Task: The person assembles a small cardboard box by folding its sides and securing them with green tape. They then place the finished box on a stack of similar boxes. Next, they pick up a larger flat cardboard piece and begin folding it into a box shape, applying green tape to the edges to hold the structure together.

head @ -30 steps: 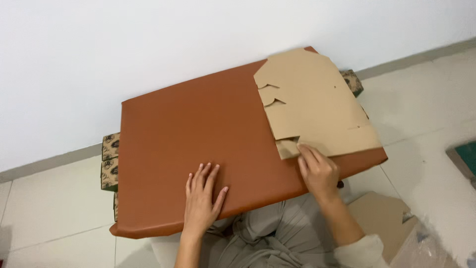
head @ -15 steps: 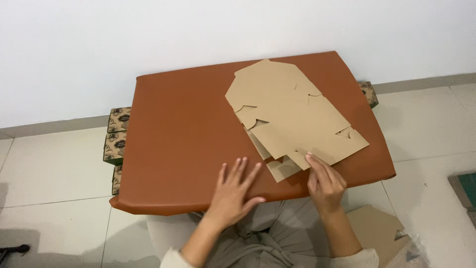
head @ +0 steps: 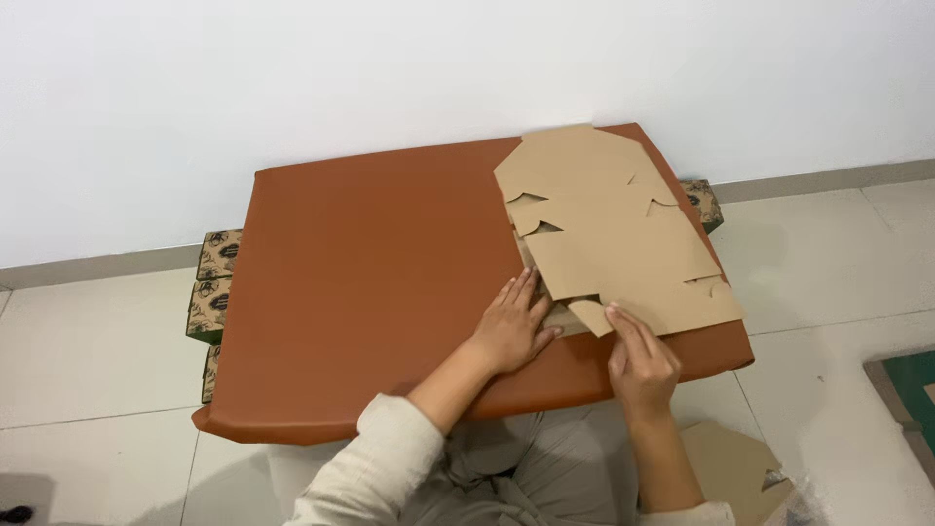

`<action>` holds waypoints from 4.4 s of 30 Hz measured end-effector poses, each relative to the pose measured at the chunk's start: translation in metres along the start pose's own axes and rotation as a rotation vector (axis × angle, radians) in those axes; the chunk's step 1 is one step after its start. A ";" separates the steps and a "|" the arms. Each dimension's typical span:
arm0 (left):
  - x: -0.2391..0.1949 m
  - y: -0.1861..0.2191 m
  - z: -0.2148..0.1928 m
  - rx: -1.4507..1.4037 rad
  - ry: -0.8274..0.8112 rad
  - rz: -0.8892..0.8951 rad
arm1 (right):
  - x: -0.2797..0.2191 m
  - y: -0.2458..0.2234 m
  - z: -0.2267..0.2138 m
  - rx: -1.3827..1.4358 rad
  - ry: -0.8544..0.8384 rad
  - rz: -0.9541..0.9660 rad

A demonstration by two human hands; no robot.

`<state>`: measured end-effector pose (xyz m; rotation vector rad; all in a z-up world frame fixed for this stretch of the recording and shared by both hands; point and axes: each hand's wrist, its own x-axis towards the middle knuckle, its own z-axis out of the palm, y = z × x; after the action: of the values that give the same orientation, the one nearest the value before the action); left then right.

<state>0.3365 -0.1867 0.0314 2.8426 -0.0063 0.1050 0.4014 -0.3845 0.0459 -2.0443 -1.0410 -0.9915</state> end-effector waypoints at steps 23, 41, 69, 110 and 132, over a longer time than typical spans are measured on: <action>0.025 -0.017 0.009 -0.145 -0.029 0.062 | 0.014 0.017 -0.045 -0.186 0.418 -0.238; 0.029 -0.020 0.014 -0.024 -0.227 -0.042 | 0.053 -0.034 0.011 0.162 0.099 -0.476; -0.188 -0.018 -0.075 -0.056 0.093 -0.057 | -0.004 -0.094 0.015 0.310 -0.783 -0.177; -0.095 -0.042 -0.099 -0.391 -0.111 -0.534 | 0.020 -0.103 0.037 0.357 -0.782 0.449; -0.238 -0.056 -0.027 -0.088 0.384 -0.123 | -0.016 -0.123 0.027 0.663 -0.697 -0.291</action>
<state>0.0981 -0.1263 0.0236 2.6800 0.2383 0.6046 0.2989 -0.3093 0.0426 -1.6939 -1.7695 0.0286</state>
